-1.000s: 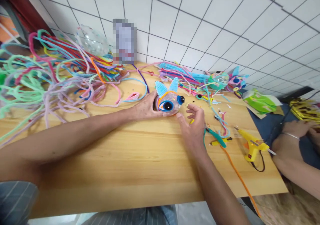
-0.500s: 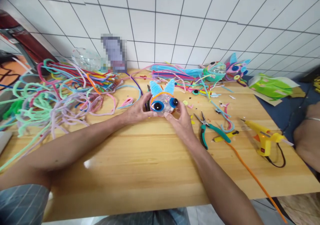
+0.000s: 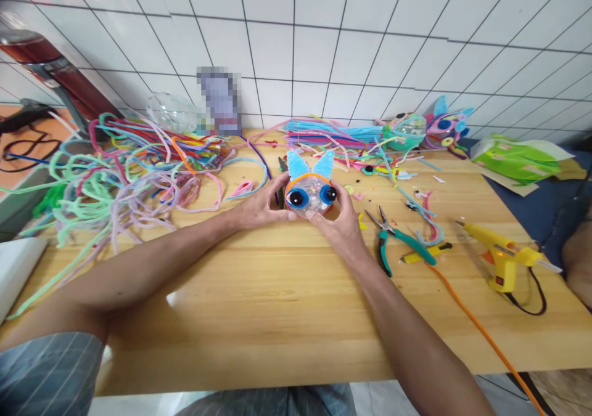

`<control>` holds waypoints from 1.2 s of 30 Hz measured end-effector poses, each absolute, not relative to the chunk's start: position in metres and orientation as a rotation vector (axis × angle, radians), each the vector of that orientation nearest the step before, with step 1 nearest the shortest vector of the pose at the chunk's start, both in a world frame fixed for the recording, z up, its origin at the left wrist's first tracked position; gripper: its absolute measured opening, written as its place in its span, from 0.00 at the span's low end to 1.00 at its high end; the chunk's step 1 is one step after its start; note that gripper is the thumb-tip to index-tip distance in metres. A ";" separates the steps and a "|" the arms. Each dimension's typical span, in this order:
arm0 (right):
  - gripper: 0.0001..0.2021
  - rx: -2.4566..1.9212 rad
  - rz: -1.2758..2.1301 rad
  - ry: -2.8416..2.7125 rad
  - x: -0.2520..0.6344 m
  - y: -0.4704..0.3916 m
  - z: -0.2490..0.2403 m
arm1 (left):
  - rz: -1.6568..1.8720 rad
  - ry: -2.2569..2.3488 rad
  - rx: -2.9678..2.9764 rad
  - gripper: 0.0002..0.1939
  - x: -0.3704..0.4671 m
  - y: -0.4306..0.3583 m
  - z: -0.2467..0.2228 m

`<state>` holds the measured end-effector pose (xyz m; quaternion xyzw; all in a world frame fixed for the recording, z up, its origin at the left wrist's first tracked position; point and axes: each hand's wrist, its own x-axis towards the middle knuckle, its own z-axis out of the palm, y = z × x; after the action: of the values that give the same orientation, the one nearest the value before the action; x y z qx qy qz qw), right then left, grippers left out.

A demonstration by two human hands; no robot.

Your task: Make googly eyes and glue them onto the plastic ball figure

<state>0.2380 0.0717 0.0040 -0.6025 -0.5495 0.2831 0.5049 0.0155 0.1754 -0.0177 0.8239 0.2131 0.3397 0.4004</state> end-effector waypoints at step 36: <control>0.45 -1.508 0.611 -1.373 0.228 0.067 0.008 | 1.367 0.504 2.445 0.17 0.022 0.150 0.003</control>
<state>0.2281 0.0671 0.0085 -0.6193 -0.5641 0.2509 0.4851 0.0223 0.1496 0.0026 0.8497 0.1753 0.4750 0.1472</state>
